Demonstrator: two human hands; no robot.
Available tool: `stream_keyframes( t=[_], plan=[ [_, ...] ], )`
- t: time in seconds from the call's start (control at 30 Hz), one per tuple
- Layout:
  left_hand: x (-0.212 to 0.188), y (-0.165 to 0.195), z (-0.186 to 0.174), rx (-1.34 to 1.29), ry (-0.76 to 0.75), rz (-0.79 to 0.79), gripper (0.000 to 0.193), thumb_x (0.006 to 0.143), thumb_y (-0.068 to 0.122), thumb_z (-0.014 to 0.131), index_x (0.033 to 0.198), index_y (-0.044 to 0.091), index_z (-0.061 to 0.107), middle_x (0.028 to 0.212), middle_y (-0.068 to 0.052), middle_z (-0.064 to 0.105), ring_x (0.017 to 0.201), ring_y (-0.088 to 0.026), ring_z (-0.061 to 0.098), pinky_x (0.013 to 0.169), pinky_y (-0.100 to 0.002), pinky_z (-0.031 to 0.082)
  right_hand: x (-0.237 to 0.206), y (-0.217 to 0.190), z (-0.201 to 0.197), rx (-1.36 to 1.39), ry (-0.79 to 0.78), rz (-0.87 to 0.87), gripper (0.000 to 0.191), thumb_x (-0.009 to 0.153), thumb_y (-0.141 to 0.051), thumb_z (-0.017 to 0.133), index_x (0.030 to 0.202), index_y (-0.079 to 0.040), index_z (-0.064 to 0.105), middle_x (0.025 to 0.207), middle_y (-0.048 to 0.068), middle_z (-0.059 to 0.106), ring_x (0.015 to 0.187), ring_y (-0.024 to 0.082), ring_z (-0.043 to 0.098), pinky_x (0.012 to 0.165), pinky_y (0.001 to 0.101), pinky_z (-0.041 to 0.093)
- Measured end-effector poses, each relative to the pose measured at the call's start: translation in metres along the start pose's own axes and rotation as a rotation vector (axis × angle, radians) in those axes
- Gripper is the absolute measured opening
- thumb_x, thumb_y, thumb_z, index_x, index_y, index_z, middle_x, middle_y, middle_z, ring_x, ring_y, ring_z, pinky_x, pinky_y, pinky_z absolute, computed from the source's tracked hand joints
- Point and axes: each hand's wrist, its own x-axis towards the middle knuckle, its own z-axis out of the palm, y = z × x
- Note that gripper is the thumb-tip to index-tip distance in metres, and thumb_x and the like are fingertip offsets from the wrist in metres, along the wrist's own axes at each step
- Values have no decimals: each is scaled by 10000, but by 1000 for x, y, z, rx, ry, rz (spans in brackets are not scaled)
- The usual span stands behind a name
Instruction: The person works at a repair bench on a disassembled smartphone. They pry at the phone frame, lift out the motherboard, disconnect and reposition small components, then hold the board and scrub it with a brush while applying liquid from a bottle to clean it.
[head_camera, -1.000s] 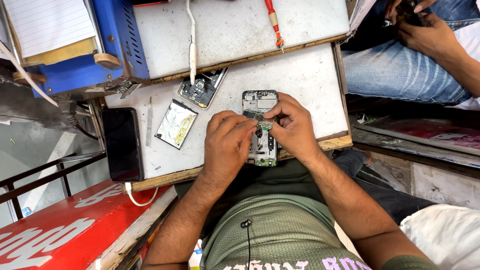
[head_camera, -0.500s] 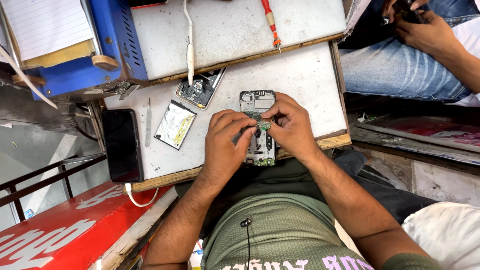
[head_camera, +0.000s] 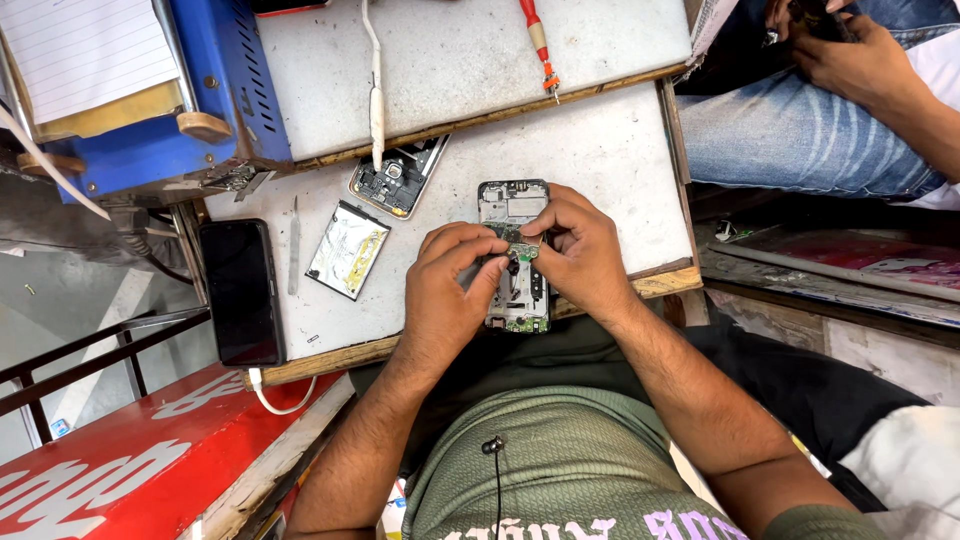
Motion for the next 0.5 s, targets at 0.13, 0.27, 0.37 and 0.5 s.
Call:
stream_keyframes(
  t=[0.13, 0.27, 0.37, 0.5],
  plan=[
    [-1, 0, 1, -24, 6, -21, 169, 879, 86, 786, 1046, 74, 763, 1140, -75, 723, 1189, -256, 656, 1023, -380, 545, 0, 1, 0, 15, 2, -20, 102, 905, 89, 709, 933, 36, 627, 1307, 130, 567, 1064, 117, 675, 850, 241, 638],
    [-2, 0, 2, -37, 3, -15, 165, 872, 87, 792, 1035, 76, 769, 1143, -67, 731, 1206, -257, 640, 1042, -386, 528, -1, 2, 1, -2, 2, -18, 96, 916, 91, 702, 940, 34, 627, 1272, 122, 588, 1061, 112, 675, 846, 236, 636],
    [-2, 1, 1, -20, -24, -32, 173, 865, 93, 801, 1035, 78, 771, 1165, -62, 718, 1239, -258, 609, 1060, -393, 507, -2, 2, 2, -37, 14, -14, 91, 917, 85, 702, 932, 31, 630, 1260, 118, 602, 1042, 111, 687, 827, 234, 645],
    [-2, 2, -3, -17, -47, -70, 202, 839, 97, 814, 1036, 79, 773, 1196, -64, 696, 1260, -263, 584, 1074, -395, 485, -3, -1, 6, -48, 36, -33, 97, 907, 93, 705, 923, 31, 632, 1272, 118, 609, 1034, 109, 689, 795, 228, 639]
  ],
)
